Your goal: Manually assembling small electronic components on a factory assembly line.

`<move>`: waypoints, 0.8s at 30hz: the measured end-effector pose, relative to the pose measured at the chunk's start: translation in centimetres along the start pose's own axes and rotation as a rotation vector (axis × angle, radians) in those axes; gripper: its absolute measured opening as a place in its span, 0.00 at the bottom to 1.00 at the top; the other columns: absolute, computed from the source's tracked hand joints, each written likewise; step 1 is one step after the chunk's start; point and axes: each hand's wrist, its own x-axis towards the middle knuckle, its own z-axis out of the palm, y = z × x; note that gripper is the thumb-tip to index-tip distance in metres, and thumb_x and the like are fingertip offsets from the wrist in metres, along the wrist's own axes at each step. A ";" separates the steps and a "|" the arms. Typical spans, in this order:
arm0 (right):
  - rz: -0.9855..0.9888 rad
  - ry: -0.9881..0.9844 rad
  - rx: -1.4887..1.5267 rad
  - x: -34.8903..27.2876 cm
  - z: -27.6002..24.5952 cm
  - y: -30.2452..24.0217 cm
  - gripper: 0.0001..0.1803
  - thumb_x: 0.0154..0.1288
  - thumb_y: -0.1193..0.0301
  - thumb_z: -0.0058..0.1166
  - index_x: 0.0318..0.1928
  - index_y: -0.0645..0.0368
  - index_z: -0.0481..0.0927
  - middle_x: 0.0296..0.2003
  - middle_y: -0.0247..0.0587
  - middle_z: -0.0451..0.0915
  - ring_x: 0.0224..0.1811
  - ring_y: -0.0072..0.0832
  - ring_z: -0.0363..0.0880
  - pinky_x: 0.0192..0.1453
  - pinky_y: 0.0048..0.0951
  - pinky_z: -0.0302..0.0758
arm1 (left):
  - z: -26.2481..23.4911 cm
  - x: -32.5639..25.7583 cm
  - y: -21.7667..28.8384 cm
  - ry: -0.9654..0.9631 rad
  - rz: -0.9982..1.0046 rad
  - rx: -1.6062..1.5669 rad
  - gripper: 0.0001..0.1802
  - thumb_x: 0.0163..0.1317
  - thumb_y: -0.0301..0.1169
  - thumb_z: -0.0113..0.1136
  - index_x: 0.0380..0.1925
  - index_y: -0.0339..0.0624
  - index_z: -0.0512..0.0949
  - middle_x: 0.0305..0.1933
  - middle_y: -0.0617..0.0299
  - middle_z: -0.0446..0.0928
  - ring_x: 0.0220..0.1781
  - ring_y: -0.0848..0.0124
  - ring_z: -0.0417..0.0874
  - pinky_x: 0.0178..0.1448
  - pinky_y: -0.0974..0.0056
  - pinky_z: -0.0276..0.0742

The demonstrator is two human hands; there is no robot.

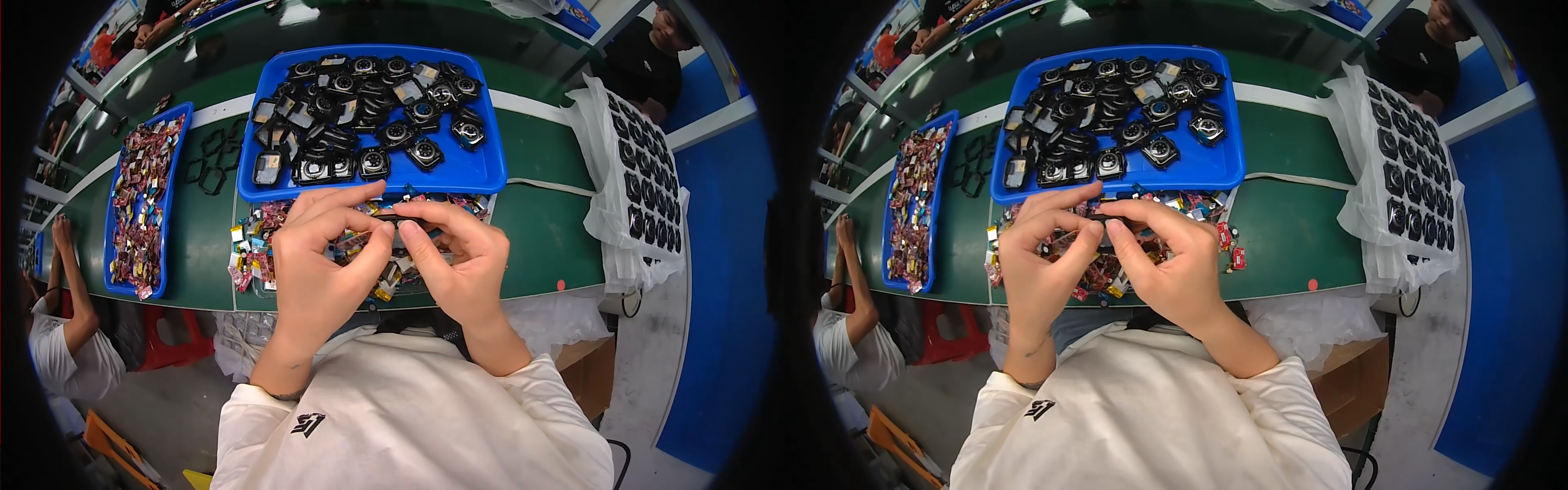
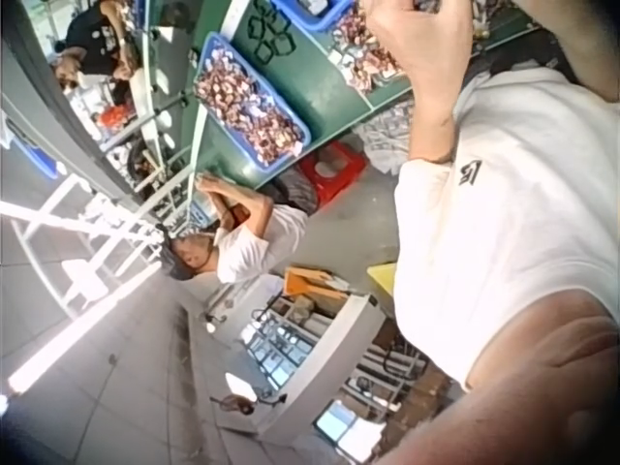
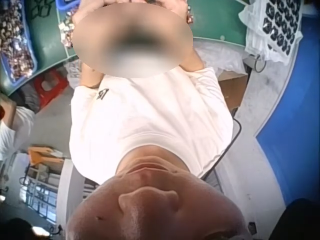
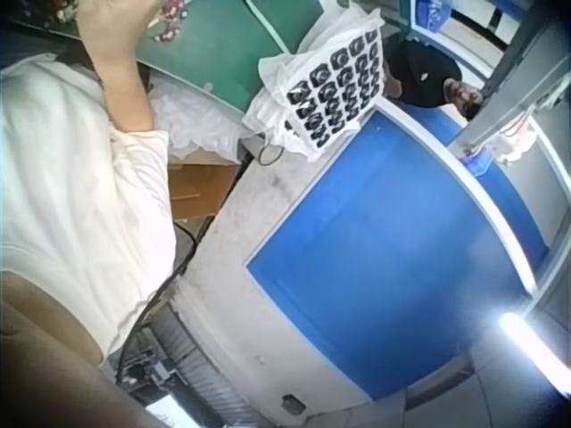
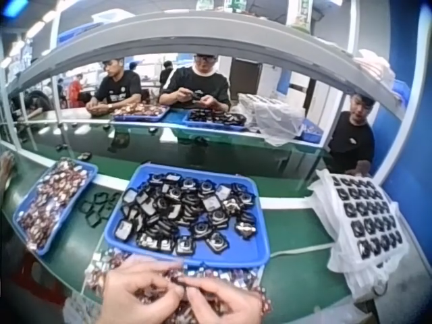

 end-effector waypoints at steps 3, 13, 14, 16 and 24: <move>-0.062 0.056 -0.003 0.0 0.0 0.5 0.07 0.58 0.78 0.58 0.38 0.63 0.83 0.31 0.39 0.84 0.30 0.20 0.81 0.34 0.20 0.77 | 0.4 -0.6 0.5 0.038 0.044 0.014 0.06 0.45 0.22 0.67 0.26 0.37 0.83 0.43 0.52 0.83 0.43 0.62 0.81 0.49 0.62 0.75; 0.101 0.049 0.179 0.2 -0.7 0.3 0.09 0.55 0.82 0.61 0.38 0.67 0.79 0.36 0.39 0.82 0.37 0.18 0.81 0.35 0.17 0.77 | -1.0 -1.5 1.1 0.082 0.116 0.131 0.07 0.46 0.20 0.68 0.29 0.36 0.83 0.30 0.58 0.81 0.32 0.69 0.80 0.36 0.68 0.73; 0.098 0.046 0.177 0.3 -0.6 0.3 0.09 0.55 0.82 0.61 0.38 0.67 0.79 0.36 0.39 0.82 0.37 0.18 0.81 0.35 0.17 0.77 | -1.1 -1.6 1.2 0.061 0.162 0.187 0.07 0.46 0.20 0.68 0.29 0.36 0.83 0.29 0.59 0.80 0.30 0.70 0.79 0.34 0.69 0.72; 0.048 0.051 0.141 0.3 -0.4 0.2 0.09 0.52 0.82 0.61 0.36 0.66 0.79 0.35 0.40 0.83 0.36 0.20 0.82 0.36 0.20 0.78 | -1.1 -1.9 1.2 0.037 0.073 0.078 0.07 0.46 0.20 0.68 0.29 0.36 0.83 0.28 0.59 0.80 0.28 0.72 0.79 0.33 0.70 0.71; -0.379 0.120 -0.090 0.2 0.2 1.6 0.11 0.44 0.83 0.62 0.31 0.63 0.77 0.32 0.44 0.85 0.32 0.27 0.84 0.37 0.25 0.80 | -1.0 -2.5 -0.3 -0.121 -0.513 -0.840 0.06 0.58 0.20 0.62 0.35 0.29 0.80 0.32 0.59 0.81 0.33 0.78 0.80 0.37 0.75 0.76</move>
